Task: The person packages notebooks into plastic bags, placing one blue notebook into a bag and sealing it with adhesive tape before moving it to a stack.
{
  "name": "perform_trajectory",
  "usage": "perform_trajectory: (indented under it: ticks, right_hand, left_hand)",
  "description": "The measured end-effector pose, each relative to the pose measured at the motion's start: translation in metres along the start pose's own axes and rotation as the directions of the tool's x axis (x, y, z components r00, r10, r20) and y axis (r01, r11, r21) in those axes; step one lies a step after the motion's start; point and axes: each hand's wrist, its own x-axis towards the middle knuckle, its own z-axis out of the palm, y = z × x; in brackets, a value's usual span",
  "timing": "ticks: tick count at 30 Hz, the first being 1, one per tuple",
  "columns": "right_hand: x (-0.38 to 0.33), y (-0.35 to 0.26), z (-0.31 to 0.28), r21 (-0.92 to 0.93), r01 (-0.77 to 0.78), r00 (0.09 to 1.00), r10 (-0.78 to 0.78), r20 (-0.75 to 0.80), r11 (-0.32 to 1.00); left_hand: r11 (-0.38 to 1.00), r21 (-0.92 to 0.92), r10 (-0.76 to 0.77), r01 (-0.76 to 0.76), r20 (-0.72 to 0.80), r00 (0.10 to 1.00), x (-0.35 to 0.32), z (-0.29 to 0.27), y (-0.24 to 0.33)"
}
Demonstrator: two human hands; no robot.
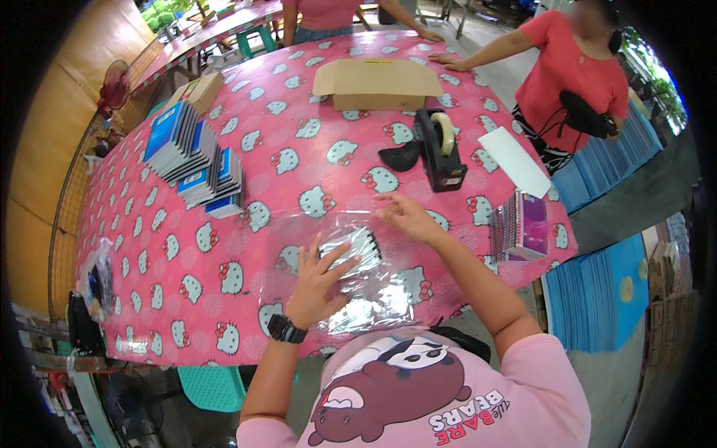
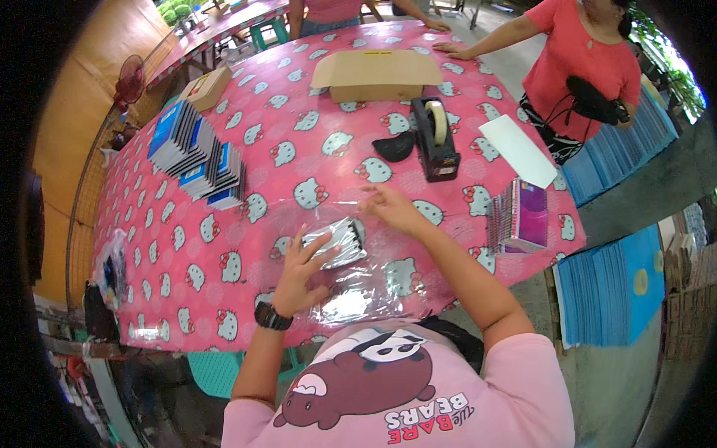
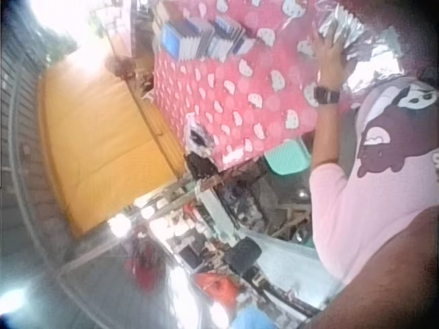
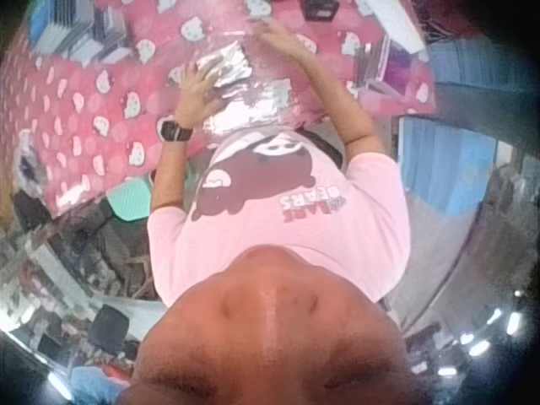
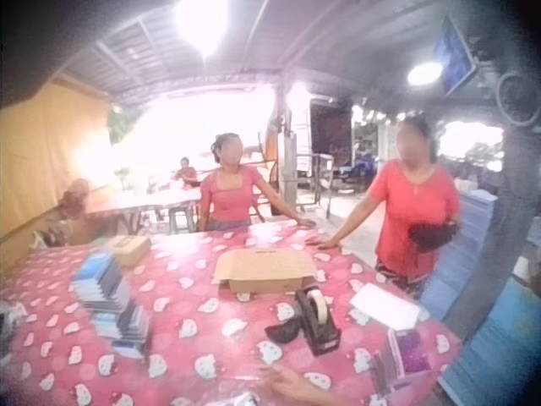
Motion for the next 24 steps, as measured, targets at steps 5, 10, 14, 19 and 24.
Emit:
perform_trajectory:
  ticks: [5, 10, 14, 19, 24]
  right_hand:
    - [0.017, 0.020, -0.124, -0.570, 0.095, 0.464, -0.542, -0.700, 0.816]
    - [0.037, 0.040, -0.155, -0.389, -0.209, 0.577, -0.208, -0.790, 0.897]
    - [0.030, 0.033, -0.140, -0.207, 0.066, 0.610, -0.204, -0.765, 0.976]
    - [-0.005, 0.026, -0.100, -0.088, 0.380, 0.479, -0.277, -0.833, 0.921]
    - [-0.008, 0.058, -0.091, 0.288, 0.302, 0.509, 0.101, -0.855, 0.909]
  left_hand:
    - [0.999, -0.039, 0.032, -0.032, 0.002, 0.999, 0.004, 0.001, 0.000]
    - [0.998, -0.047, 0.032, -0.034, -0.030, 0.999, 0.000, 0.000, -0.005]
    - [0.999, -0.045, 0.012, -0.013, -0.017, 1.000, 0.001, -0.001, -0.003]
    - [0.998, -0.057, 0.016, -0.016, -0.013, 1.000, 0.002, 0.003, -0.005]
    - [0.999, -0.043, 0.013, -0.014, -0.026, 1.000, 0.002, 0.000, -0.001]
